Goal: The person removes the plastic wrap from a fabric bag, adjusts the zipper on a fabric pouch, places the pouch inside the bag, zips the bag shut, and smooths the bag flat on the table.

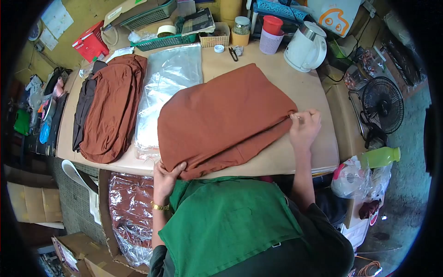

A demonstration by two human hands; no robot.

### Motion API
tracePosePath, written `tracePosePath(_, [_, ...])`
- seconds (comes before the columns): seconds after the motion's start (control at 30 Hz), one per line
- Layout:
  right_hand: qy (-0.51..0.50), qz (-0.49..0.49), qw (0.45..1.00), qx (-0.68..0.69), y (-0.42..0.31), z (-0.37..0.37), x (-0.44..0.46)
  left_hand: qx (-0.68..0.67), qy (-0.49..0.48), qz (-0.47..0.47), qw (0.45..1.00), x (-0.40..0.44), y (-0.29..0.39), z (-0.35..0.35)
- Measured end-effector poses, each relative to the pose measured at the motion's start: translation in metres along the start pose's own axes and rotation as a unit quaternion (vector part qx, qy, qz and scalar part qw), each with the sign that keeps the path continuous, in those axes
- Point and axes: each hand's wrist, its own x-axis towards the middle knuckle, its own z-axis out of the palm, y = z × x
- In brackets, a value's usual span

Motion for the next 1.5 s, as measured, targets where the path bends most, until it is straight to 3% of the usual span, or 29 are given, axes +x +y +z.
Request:
tracePosePath(0.03, [-0.048, 0.015, 0.997, -0.062, 0.017, -0.005, -0.003, 0.151, -0.076, -0.055, 0.984, -0.001, 0.006, -0.015])
tracePosePath(0.07, [-0.048, 0.014, 0.997, -0.06, 0.043, -0.01, -0.008, 0.152, -0.074, -0.054, 0.984, -0.001, 0.006, -0.032])
tracePosePath(0.1, [-0.261, 0.149, 0.933, 0.196, 0.074, -0.014, -0.013, 0.152, -0.099, -0.05, 0.982, -0.001, 0.004, -0.049])
tracePosePath(0.13, [-0.44, 0.263, 0.746, 0.425, 0.084, -0.016, -0.011, 0.153, -0.125, -0.045, 0.979, 0.002, 0.004, -0.064])
tracePosePath(0.17, [-0.438, 0.26, 0.747, 0.428, 0.088, -0.008, -0.007, 0.144, -0.077, -0.018, 0.986, 0.012, 0.007, -0.075])
tracePosePath(0.2, [-0.363, 0.249, 0.78, 0.445, 0.084, 0.003, 0.006, 0.134, -0.028, 0.008, 0.991, 0.024, 0.01, -0.084])
tracePosePath(0.23, [-0.289, 0.24, 0.805, 0.459, 0.078, 0.014, 0.016, 0.271, 0.023, 0.118, 0.955, 0.044, 0.008, -0.09])
tracePosePath(0.37, [-0.16, 0.146, 0.884, 0.413, 0.024, 0.097, 0.071, 0.261, -0.019, 0.12, 0.958, 0.097, 0.032, -0.03])
tracePosePath(0.4, [-0.136, 0.136, 0.893, 0.407, 0.021, 0.122, 0.077, 0.338, -0.014, 0.193, 0.921, 0.117, 0.017, -0.028])
tracePosePath(0.47, [-0.402, 0.138, 0.818, 0.388, 0.03, 0.15, 0.086, 0.367, -0.019, 0.171, 0.914, 0.121, 0.03, -0.017])
tracePosePath(0.5, [-0.402, 0.134, 0.817, 0.392, 0.025, 0.146, 0.088, 0.301, 0.01, 0.17, 0.938, 0.12, 0.034, -0.014])
tracePosePath(0.57, [-0.263, 0.226, 0.779, 0.522, 0.014, 0.126, 0.086, 0.14, 0.048, 0.162, 0.976, 0.118, 0.037, -0.015])
tracePosePath(0.6, [-0.266, 0.226, 0.777, 0.523, 0.016, 0.123, 0.08, 0.141, 0.051, 0.161, 0.976, 0.114, 0.037, -0.014])
tracePosePath(0.67, [-0.253, 0.232, 0.704, 0.621, 0.027, 0.118, 0.072, 0.04, 0.046, 0.211, 0.976, 0.103, 0.046, -0.004])
tracePosePath(0.73, [-0.256, 0.229, 0.732, 0.588, 0.022, 0.108, 0.068, 0.021, 0.05, 0.202, 0.978, 0.097, 0.055, -0.004])
tracePosePath(0.8, [-0.256, 0.223, 0.76, 0.554, 0.021, 0.097, 0.071, -0.039, -0.045, 0.11, 0.992, 0.1, 0.056, -0.021])
tracePosePath(0.9, [-0.279, 0.183, 0.805, 0.49, 0.023, 0.084, 0.081, -0.048, -0.031, 0.141, 0.988, 0.101, 0.066, -0.021])
tracePosePath(0.97, [-0.216, 0.189, 0.869, 0.404, 0.024, 0.075, 0.091, -0.072, 0.031, 0.185, 0.98, 0.102, 0.074, -0.015])
tracePosePath(1.0, [-0.194, 0.191, 0.887, 0.374, 0.027, 0.072, 0.098, -0.015, 0.056, 0.271, 0.961, 0.109, 0.08, -0.022])
tracePosePath(1.07, [-0.078, 0.131, 0.933, 0.326, 0.052, 0.069, 0.122, -0.099, 0.108, 0.276, 0.95, 0.123, 0.098, -0.043])
tracePosePath(1.1, [-0.08, 0.133, 0.934, 0.323, 0.04, 0.059, 0.125, -0.064, 0.112, 0.307, 0.943, 0.136, 0.104, -0.056])
tracePosePath(1.13, [0.016, 0.089, 0.943, 0.32, 0.014, 0.05, 0.13, -0.03, 0.116, 0.341, 0.933, 0.146, 0.109, -0.063])
tracePosePath(1.2, [0.114, 0.042, 0.941, 0.314, -0.006, 0.042, 0.127, 0.04, 0.13, 0.303, 0.943, 0.147, 0.111, -0.045])
tracePosePath(1.23, [0.003, 0.045, 0.933, 0.357, -0.009, 0.035, 0.115, 0.112, 0.145, 0.264, 0.947, 0.148, 0.112, -0.04])
tracePosePath(1.33, [-0.319, 0.047, 0.878, 0.354, -0.031, -0.007, 0.075, 0.225, -0.002, 0.137, 0.965, 0.161, 0.059, -0.027])
tracePosePath(1.4, [-0.542, 0.019, 0.783, 0.303, -0.035, -0.023, 0.051, 0.176, -0.05, 0.04, 0.982, 0.16, 0.024, -0.002])
tracePosePath(1.43, [-0.543, 0.02, 0.783, 0.303, -0.035, -0.027, 0.031, 0.153, -0.059, 0.006, 0.986, 0.156, 0.018, 0.015])
tracePosePath(1.47, [-0.461, -0.11, 0.839, 0.267, -0.033, -0.023, 0.005, 0.138, -0.039, 0.022, 0.989, 0.146, 0.022, 0.036])
tracePosePath(1.5, [-0.419, -0.175, 0.856, 0.246, -0.031, -0.021, -0.007, 0.145, -0.069, 0.044, 0.986, 0.165, 0.003, 0.035])
